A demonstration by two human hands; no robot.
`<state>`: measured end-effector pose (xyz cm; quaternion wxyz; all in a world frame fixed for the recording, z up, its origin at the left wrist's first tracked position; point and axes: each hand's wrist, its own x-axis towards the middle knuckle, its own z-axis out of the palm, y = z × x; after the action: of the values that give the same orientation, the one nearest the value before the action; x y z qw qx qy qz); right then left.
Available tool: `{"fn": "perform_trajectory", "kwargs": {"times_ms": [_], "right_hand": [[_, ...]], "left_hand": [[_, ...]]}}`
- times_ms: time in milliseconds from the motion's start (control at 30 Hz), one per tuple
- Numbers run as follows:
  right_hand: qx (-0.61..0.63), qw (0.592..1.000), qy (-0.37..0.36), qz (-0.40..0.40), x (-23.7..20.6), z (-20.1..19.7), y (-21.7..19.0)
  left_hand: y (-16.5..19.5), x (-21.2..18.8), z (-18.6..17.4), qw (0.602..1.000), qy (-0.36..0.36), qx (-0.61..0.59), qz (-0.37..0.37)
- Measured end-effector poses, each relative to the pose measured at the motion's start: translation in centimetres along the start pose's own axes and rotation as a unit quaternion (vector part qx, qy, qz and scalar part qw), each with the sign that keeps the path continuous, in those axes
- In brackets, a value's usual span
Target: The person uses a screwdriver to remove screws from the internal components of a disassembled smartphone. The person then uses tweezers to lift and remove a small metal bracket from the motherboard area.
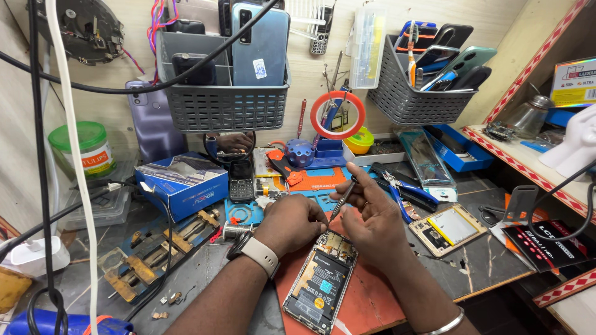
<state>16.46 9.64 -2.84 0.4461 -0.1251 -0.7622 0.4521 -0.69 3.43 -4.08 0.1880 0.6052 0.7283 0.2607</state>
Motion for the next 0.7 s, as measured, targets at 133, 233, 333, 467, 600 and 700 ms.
{"fn": "perform_trajectory", "kwargs": {"times_ms": [133, 233, 333, 467, 600, 700], "right_hand": [[-0.187, 0.981, 0.004, -0.046, -0.15, 0.08, 0.03], [-0.113, 0.992, -0.018, -0.06, -0.04, 0.13, 0.03], [-0.205, 0.974, -0.011, -0.095, -0.11, -0.01, -0.01], [-0.111, 0.993, -0.008, -0.036, -0.08, -0.03, 0.18], [-0.21, 0.976, -0.005, -0.06, -0.15, -0.01, 0.19], [-0.098, 0.995, -0.018, -0.015, 0.06, 0.02, -0.04]], "left_hand": [[-0.24, 0.06, -0.01, 1.0, -0.003, -0.026, 0.002], [-0.37, 0.11, -0.06, 1.0, -0.001, -0.019, 0.012], [-0.4, 0.12, -0.02, 1.0, 0.006, -0.02, 0.006], [-0.34, 0.14, -0.07, 1.0, -0.002, -0.026, 0.012], [-0.31, 0.07, -0.11, 1.0, 0.001, -0.028, 0.007], [-0.3, 0.06, -0.16, 1.0, 0.004, -0.021, 0.014]]}}
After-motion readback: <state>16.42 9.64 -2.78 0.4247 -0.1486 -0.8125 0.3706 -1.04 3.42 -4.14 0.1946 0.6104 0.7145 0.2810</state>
